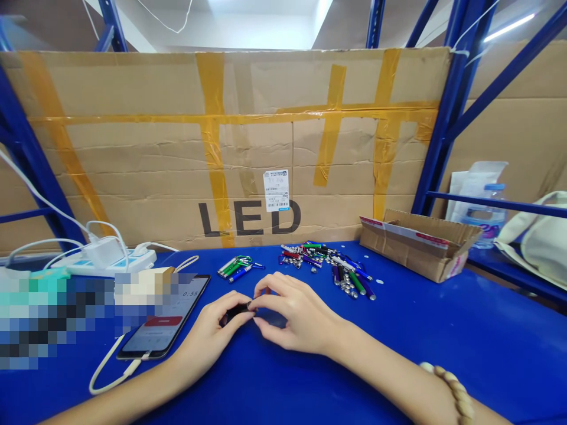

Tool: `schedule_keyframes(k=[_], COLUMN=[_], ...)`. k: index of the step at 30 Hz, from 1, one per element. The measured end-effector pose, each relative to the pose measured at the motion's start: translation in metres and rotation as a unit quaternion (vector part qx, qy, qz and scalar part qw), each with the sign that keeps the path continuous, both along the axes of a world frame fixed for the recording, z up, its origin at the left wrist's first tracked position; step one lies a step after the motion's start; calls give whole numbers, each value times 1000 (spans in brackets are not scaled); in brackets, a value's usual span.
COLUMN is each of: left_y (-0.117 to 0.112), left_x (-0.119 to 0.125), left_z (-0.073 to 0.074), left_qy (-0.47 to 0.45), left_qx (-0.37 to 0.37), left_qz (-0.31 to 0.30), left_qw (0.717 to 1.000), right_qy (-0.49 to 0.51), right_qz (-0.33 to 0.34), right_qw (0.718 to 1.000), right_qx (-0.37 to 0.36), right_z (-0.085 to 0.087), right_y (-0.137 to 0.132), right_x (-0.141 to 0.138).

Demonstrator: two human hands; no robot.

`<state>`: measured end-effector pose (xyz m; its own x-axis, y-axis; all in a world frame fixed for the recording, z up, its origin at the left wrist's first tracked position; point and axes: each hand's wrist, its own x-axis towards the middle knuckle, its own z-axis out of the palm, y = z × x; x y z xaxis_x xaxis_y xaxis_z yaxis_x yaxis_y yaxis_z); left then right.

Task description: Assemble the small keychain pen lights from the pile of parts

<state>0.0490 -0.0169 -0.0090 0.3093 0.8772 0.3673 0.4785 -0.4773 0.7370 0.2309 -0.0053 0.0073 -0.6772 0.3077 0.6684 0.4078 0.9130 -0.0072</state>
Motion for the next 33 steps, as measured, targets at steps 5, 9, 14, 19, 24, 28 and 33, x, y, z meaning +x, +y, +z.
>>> schedule_keyframes(k=[5, 9, 14, 19, 24, 28, 33], left_y=[0, -2, -2, -3, -5, -5, -4], left_x=[1, 1, 0, 0, 1, 1, 0], left_z=[0, 1, 2, 2, 3, 5, 4], left_qy=[-16, -12, -14, -17, -15, -12, -9], left_qx=[-16, -33, -34, -31, -26, -24, -19], left_qz=[27, 35, 33, 34, 32, 29, 25], left_qw=[999, 999, 999, 999, 999, 999, 999], right_qy=[19, 38, -57, -95, -110, -111, -111], right_qz=[-66, -249, -441, -480, -497, -505, -517], right_qw=[997, 967, 886, 856, 843, 838, 832], right_qx=[-24, -45, -127, -166, -176, -172, -168], right_z=[3, 5, -5, -19, -22, -19, -18], right_y=[9, 35, 70, 84, 83, 80, 81], right_x=[6, 32, 80, 102, 98, 95, 93])
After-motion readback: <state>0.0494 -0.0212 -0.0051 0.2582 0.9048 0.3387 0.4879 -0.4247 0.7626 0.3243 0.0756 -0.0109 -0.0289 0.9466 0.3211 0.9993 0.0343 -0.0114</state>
